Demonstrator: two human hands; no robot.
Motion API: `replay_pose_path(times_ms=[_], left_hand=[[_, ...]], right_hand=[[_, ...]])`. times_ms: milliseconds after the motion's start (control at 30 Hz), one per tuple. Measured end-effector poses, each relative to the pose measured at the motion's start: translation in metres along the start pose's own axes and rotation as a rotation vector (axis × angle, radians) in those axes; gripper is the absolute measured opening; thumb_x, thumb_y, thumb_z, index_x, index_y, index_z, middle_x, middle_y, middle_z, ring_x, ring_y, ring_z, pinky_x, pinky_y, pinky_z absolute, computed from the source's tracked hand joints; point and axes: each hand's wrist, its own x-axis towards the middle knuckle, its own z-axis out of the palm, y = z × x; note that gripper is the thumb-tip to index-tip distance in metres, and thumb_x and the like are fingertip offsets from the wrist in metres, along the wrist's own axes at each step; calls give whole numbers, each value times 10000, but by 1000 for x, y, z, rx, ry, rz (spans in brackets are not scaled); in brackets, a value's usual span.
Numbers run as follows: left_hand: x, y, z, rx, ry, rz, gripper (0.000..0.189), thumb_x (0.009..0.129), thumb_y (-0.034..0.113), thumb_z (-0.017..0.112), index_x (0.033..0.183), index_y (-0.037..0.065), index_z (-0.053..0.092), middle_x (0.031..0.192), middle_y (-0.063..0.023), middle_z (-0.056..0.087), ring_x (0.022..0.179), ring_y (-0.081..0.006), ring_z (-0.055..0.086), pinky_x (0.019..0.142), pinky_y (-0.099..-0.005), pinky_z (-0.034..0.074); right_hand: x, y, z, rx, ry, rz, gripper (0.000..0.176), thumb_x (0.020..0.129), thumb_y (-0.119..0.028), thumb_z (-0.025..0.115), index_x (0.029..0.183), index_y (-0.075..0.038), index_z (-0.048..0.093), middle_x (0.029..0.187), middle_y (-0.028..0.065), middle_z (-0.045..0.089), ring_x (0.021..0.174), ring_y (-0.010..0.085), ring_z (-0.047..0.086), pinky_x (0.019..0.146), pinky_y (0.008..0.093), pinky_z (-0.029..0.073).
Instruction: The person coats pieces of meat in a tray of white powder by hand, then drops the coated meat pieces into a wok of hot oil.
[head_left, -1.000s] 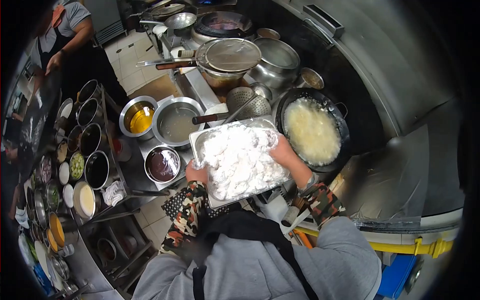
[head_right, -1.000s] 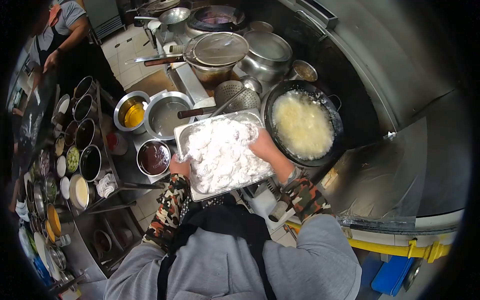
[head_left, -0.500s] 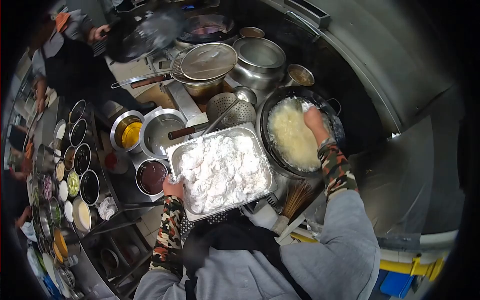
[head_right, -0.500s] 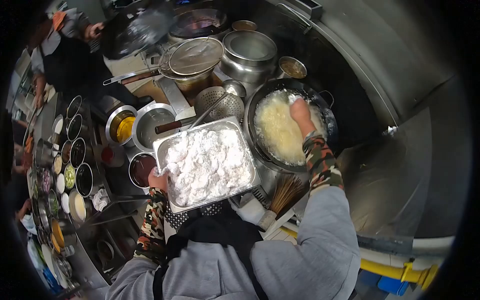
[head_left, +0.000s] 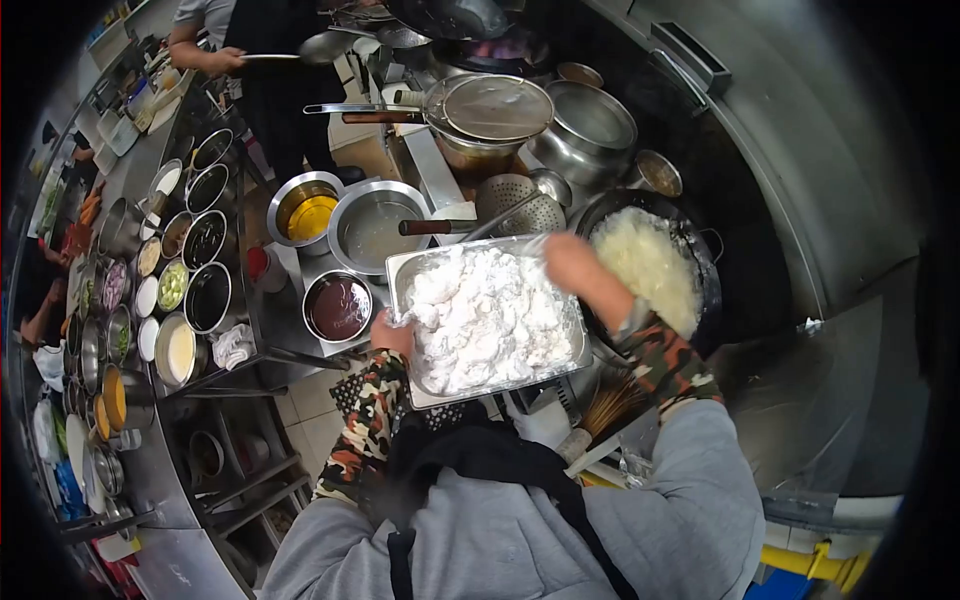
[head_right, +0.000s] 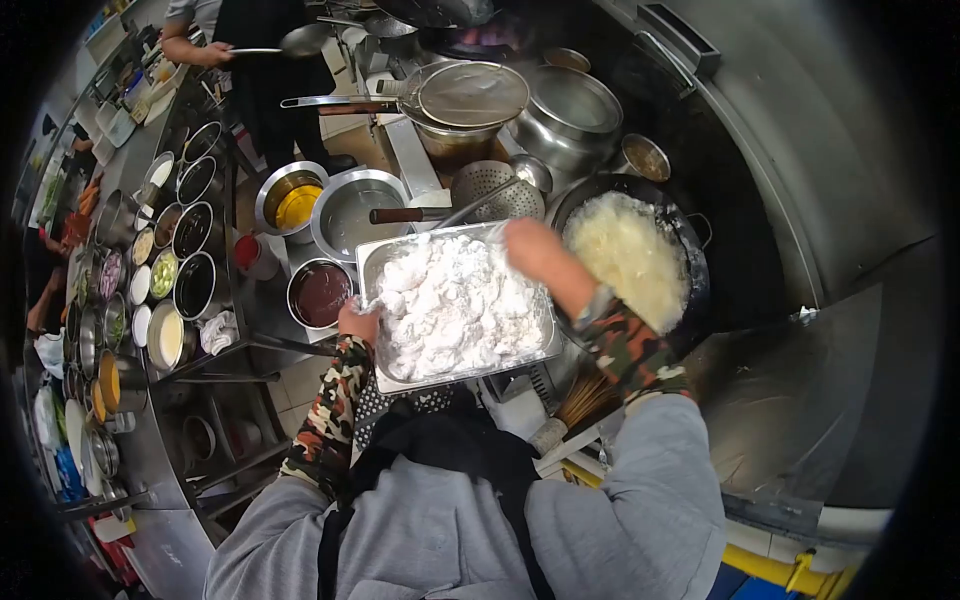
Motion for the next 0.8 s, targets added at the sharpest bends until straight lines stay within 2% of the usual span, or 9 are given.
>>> replay_pose_path(times_ms=[67,100,133,267,367,467,567,667,800], left_hand=[[-6,17,-4,-37,-20,4,287,627,111,659,864,-14,556,762,-137,604,688,-218,586,641,-287,442],[-6,22,-7,-57,-37,7,291,624,124,661,863,-8,560,766,-140,604,701,-233,589,649,-295,442],[-5,18,-7,-71,-46,11,291,624,124,661,863,-8,560,766,-140,604,701,-233,589,649,-295,442],[8,-23,10,-131,-57,-13,306,607,152,665,869,27,568,772,-144,601,750,-282,582,673,-329,441],[4,-15,8,-92,-45,8,290,611,145,660,859,24,569,760,-147,598,736,-280,581,669,-323,441],[3,-1,3,-100,-68,-15,284,613,139,658,853,19,565,753,-146,598,731,-276,583,662,-320,441],[10,-5,7,-70,-27,-17,287,621,141,657,856,9,557,756,-143,601,716,-263,587,648,-315,441],[7,2,4,-63,-42,-38,296,626,140,659,864,3,551,758,-143,602,697,-252,588,641,-313,443],[3,-5,2,-80,-42,-43,309,627,135,662,885,4,552,766,-143,603,701,-242,589,645,-307,443]], right_hand=[[1,-35,20,-9,-20,-31,126,627,-42,480,677,-6,589,742,173,580,736,311,563,684,379,454],[4,-33,61,-70,157,-58,126,627,-39,479,671,-5,592,748,172,583,731,312,566,686,380,455],[-4,-40,62,-84,158,-50,126,627,-39,479,671,-5,592,748,172,583,731,312,566,686,380,455],[-42,-36,58,68,78,236,149,640,-76,520,721,30,587,755,197,580,728,325,566,673,370,454],[-63,-30,43,645,274,209,250,620,-109,591,837,16,589,782,209,575,767,345,552,678,361,442],[-60,-4,89,318,49,264,243,649,-121,571,867,-17,595,832,184,585,786,332,555,710,344,440],[-64,-27,40,436,24,339,257,628,-125,578,845,13,586,834,220,567,802,359,542,714,371,437],[-63,-25,53,198,23,439,217,630,-144,557,724,49,585,789,252,560,801,355,548,731,380,437],[-45,-54,32,315,140,577,220,630,-169,551,722,27,593,810,232,570,819,348,550,742,383,436]])
